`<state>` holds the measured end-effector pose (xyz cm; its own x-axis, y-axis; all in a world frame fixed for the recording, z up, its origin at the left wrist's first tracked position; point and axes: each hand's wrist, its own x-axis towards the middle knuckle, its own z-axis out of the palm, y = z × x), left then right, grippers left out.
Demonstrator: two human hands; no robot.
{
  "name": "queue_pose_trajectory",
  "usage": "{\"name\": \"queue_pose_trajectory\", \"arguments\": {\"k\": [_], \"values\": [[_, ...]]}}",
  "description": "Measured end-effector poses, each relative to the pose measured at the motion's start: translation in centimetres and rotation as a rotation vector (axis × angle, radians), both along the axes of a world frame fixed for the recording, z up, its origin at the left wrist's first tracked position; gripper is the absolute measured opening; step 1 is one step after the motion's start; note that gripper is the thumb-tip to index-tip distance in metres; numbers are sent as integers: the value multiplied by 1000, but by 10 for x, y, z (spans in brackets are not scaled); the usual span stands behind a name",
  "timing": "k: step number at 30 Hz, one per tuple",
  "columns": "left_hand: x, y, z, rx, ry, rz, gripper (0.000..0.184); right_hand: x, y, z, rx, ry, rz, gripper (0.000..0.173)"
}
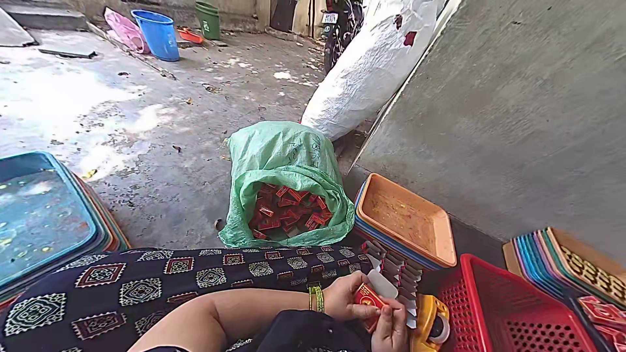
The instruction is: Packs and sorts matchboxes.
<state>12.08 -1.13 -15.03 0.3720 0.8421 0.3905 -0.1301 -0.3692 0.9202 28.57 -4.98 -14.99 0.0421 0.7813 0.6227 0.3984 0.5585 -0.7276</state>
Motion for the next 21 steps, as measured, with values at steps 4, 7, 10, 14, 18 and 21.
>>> {"name": "queue_pose_trajectory", "arguments": {"k": [4,7,10,14,18,21], "values": [[1,-1,3,-2,42,-69,57,6,5,-6,76,-69,-85,40],[2,4,2,-49,49,-90,63,13,9,9,-17,84,22,14],[6,3,-3,-99,-9,-70,81,24,11,26,-93,228,133,25],[9,0,-7,-108,-54,-73,89,37,10,32,-264,196,210,23],[6,1,-10,-86,-13,-97,93,39,9,37,-371,133,256,25],[6,1,-9,-59,1,-140,93,44,8,42,-319,25,267,20]]}}
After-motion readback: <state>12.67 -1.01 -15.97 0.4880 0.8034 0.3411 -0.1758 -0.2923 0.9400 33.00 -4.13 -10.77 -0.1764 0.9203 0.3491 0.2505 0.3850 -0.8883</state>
